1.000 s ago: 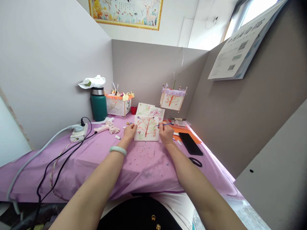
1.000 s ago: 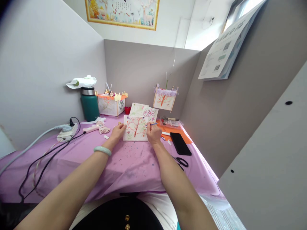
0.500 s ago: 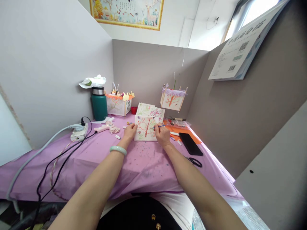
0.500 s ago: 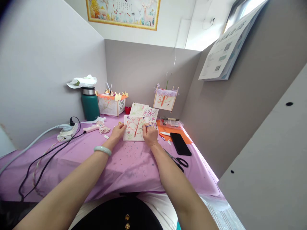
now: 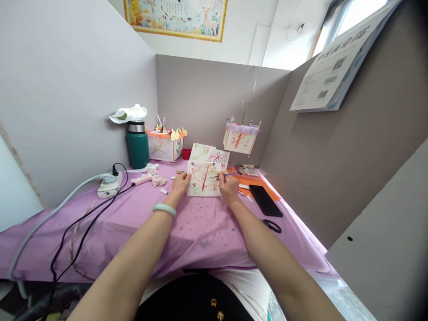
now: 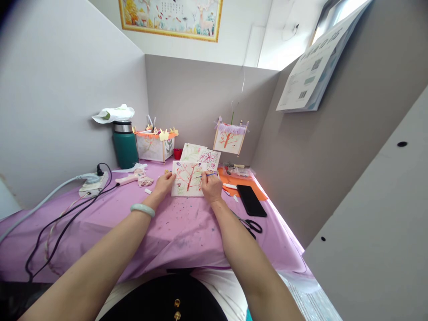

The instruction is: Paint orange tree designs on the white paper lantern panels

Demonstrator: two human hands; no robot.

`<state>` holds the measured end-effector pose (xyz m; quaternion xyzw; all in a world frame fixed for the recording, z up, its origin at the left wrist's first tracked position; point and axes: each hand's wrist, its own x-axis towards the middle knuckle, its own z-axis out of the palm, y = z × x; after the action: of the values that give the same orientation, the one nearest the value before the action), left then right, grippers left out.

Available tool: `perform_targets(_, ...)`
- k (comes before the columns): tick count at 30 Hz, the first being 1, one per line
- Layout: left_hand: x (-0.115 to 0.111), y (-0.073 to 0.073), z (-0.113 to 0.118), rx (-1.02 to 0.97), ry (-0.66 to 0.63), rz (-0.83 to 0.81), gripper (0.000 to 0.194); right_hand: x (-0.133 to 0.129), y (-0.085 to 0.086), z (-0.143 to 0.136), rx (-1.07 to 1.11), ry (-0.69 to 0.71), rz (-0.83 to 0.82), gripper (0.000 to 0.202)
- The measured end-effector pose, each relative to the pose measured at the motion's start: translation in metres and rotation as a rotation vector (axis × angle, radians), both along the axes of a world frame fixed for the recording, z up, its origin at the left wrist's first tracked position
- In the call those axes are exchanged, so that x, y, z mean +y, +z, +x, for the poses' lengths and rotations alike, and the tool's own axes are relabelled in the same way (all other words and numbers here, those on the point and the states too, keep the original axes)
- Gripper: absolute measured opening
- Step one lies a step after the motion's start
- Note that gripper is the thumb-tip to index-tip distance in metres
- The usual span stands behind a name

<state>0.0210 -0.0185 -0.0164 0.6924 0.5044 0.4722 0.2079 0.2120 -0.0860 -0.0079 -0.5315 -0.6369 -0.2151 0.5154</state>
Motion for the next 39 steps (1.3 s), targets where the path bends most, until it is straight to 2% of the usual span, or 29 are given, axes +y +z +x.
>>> perform_targets(7, 0.000, 0.000, 0.000, 0.021, 0.001, -0.001, 0.030, 0.001, 0.002, 0.005, 0.000, -0.071, 0.025, 0.034)
perform_targets(21, 0.000, 0.000, 0.000, -0.014, -0.017, -0.006, 0.028, -0.003, -0.001, -0.012, -0.037, 0.076, -0.045, 0.029)
perform_targets(31, 0.004, -0.003, 0.000, 0.007, 0.007, -0.003, 0.029, 0.000, 0.003, 0.009, 0.053, -0.061, 0.023, 0.032)
perform_targets(39, 0.000, 0.001, 0.000, -0.005, 0.000, -0.019, 0.028, -0.003, 0.002, -0.006, -0.016, 0.039, -0.012, 0.028)
